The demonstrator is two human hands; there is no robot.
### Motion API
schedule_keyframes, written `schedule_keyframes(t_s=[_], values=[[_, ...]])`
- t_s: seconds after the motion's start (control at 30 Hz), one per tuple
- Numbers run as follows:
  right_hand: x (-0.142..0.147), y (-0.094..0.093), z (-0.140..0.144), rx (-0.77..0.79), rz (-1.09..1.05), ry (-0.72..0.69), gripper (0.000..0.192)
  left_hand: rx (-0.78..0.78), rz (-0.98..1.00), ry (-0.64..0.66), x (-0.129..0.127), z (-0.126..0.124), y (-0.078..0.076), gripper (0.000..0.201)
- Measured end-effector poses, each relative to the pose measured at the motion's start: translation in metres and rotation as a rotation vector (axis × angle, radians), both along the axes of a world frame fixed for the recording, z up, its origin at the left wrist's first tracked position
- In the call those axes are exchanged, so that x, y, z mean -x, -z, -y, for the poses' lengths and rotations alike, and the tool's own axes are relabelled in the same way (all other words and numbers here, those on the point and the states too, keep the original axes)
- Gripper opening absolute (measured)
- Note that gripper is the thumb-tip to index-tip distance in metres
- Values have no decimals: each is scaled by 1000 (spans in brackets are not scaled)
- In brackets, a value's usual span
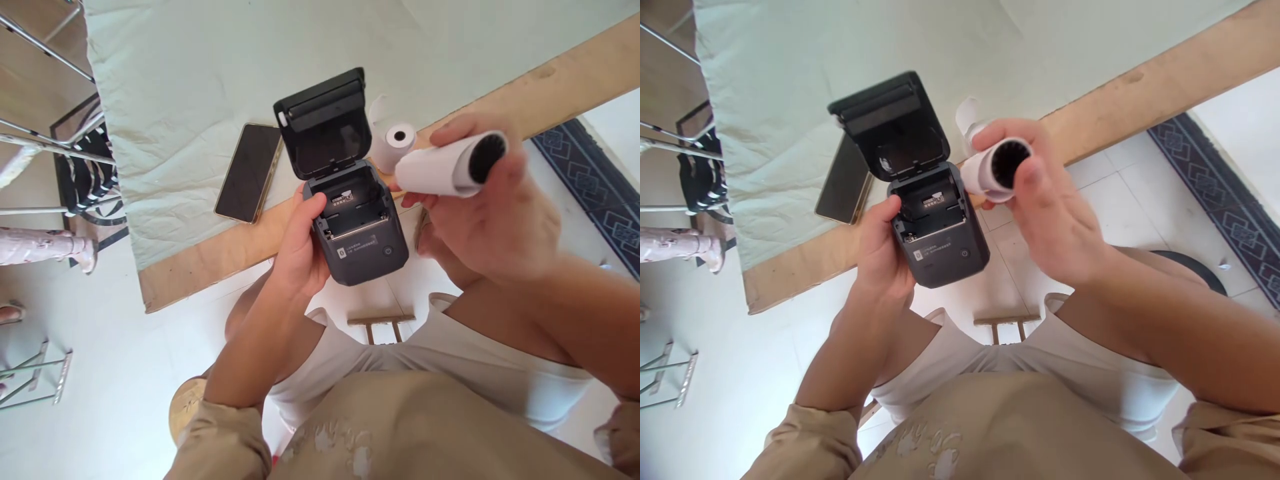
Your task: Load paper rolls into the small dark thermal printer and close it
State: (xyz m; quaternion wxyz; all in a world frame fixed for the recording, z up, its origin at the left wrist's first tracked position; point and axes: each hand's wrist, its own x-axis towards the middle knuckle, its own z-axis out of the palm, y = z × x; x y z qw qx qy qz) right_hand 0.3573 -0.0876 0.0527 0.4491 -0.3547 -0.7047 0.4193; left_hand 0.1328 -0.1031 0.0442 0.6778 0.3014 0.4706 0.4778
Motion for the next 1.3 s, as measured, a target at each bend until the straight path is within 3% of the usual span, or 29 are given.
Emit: schedule_keyframes(t_s=[0.13,0.2,0.3,0.43,0.5,0.57,0.7,0.87,1.13,1.3], values=[[-20,1,-16,386,-273,-139,45,2,17,-8,-3,-1,3,53],[-23,0,-19,420,-266,-209,43,8,12,-1,-4,-2,5,52],[-18,-6,-12,302,-170,-181,39,6,-5,5,-5,-5,7,50],[-4,-20,5,-79,134,141,25,39,65,-11,-6,-6,8,48],[0,-24,8,-305,253,172,28,75,98,-24,-6,-5,5,48],[1,-25,8,-421,315,143,36,110,106,-37,-7,-4,1,45],[3,-24,1,-448,389,91,30,144,138,-46,-7,-3,-4,39],[6,-23,-6,-558,302,47,19,163,145,-46,-6,-3,-2,43],[2,-22,-7,-372,465,216,17,127,239,20,-6,1,-4,49],[2,-20,-7,-245,550,295,18,77,246,122,-5,2,-3,65]])
